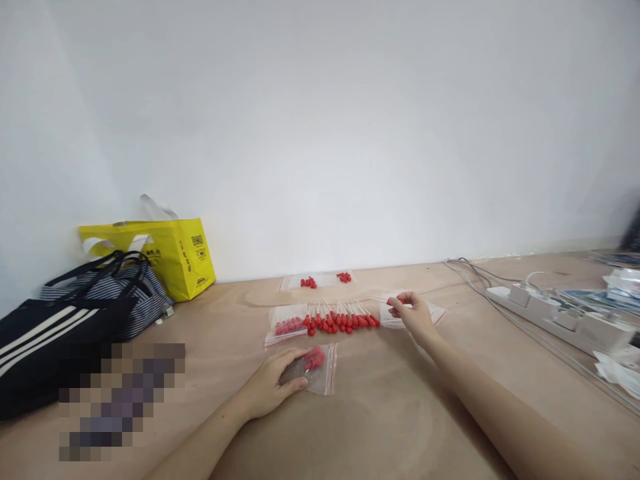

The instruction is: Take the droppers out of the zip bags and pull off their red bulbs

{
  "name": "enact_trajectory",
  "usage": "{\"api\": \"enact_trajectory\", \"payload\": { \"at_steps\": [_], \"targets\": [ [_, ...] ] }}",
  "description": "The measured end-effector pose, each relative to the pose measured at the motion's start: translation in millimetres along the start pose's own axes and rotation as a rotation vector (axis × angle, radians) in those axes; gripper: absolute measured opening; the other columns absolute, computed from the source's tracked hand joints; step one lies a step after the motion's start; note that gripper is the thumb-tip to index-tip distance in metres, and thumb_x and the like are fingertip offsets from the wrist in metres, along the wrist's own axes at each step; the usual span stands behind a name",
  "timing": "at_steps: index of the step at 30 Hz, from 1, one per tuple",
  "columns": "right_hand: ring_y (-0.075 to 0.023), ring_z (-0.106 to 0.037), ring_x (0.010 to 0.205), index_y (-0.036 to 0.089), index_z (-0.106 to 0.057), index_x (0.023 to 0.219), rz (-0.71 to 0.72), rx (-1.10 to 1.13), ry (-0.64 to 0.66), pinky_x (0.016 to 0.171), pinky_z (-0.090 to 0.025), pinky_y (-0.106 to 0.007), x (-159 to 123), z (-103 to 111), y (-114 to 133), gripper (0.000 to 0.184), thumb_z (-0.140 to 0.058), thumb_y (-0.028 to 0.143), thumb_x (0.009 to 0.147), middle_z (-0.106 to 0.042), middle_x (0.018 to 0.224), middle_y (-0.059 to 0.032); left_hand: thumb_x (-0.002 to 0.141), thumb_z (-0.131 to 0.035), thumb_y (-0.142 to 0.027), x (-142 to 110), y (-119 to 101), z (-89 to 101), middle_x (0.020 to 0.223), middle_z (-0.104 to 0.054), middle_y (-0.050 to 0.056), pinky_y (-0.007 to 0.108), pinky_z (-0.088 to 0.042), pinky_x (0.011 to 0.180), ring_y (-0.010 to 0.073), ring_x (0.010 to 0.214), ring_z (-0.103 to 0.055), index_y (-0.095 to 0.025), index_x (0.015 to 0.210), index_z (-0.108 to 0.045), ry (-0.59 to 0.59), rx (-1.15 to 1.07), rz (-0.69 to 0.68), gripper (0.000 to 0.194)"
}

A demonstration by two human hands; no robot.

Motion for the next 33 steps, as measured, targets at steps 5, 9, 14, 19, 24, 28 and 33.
{"api": "enact_trajectory", "payload": {
  "at_steps": [5,9,14,19,24,28,33],
  "targets": [
    [-0.0166,-0.059,0.058,0.019,-0.046,0.072,0.031,-0.229,-0.027,0.056,-0.044,-0.028,-10.9,-16.8,-14.5,0.028,-0.055,0.044,0.062,-0.057,0.069,-0.0023,0.075,-0.054,-0.038,-0.7,-3.0,0.0,0.122,-0.05,0.002,0.039,-0.034,0.095,0.0218,0.111,-0.045,-0.028,0.118,-0.045,0.003,0.006,-0.013,0.045],
    [-0.0168,-0.058,0.056,0.018,-0.051,0.069,0.079,-0.393,0.025,0.059,-0.042,-0.029,-16.7,-21.0,-10.2,0.02,-0.054,0.037,0.065,-0.058,0.064,-0.0024,0.076,-0.052,-0.038,-1.7,-5.2,1.3,0.122,-0.05,0.001,0.037,-0.034,0.095,0.0209,0.11,-0.045,-0.029,0.119,-0.044,0.002,0.015,-0.043,0.044],
    [-0.0186,-0.057,0.071,0.017,-0.055,0.074,0.163,-0.517,0.047,0.065,-0.041,-0.029,-20.3,-19.4,1.9,0.016,-0.052,0.032,0.068,-0.059,0.077,-0.0062,0.076,-0.051,-0.046,-5.4,5.3,5.2,0.126,-0.047,0.003,0.042,-0.031,0.097,0.0242,0.115,-0.041,-0.03,0.12,-0.045,0.007,0.073,-0.011,0.047],
    [-0.0173,-0.054,0.075,0.017,-0.057,0.077,0.282,-0.556,0.095,0.067,-0.041,-0.028,-35.6,-30.6,20.4,0.015,-0.049,0.027,0.069,-0.057,0.082,-0.0061,0.078,-0.048,-0.044,-6.7,6.1,4.2,0.128,-0.044,0.004,0.042,-0.029,0.098,0.0236,0.117,-0.039,-0.029,0.121,-0.044,0.037,0.072,0.004,0.046],
    [-0.0126,-0.053,0.062,0.019,-0.061,0.067,0.441,-0.546,0.577,0.058,-0.038,-0.022,-80.6,-71.3,34.2,0.011,-0.05,0.016,0.067,-0.06,0.066,0.0,0.078,-0.049,-0.042,-5.2,-0.6,-0.1,0.128,-0.045,0.003,0.042,-0.03,0.099,0.0228,0.117,-0.039,-0.029,0.121,-0.045,0.031,0.052,0.002,0.045],
    [-0.0118,-0.051,0.059,0.023,-0.066,0.067,0.45,-0.586,0.712,0.054,-0.035,-0.021,-105.6,-90.0,34.8,0.014,-0.054,0.016,0.066,-0.058,0.061,0.0019,0.078,-0.048,-0.044,-5.4,-1.8,-1.4,0.127,-0.045,0.003,0.041,-0.03,0.099,0.0225,0.117,-0.039,-0.03,0.121,-0.044,0.015,0.053,-0.017,0.045],
    [-0.0125,-0.052,0.069,0.025,-0.068,0.082,0.395,-0.435,0.697,0.062,-0.039,-0.021,-113.6,-101.0,36.2,0.017,-0.058,0.02,0.069,-0.057,0.075,-0.0006,0.078,-0.047,-0.044,-4.6,0.3,-6.3,0.13,-0.042,0.005,0.042,-0.028,0.1,0.0236,0.119,-0.037,-0.027,0.122,-0.044,0.042,0.071,0.016,0.047]
  ]
}}
Point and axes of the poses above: each hand's wrist, its own x-axis towards the middle knuckle, its own z-axis out of the back of the hand, y = z × x, the point moved 5 cm from there along x, towards the middle knuckle
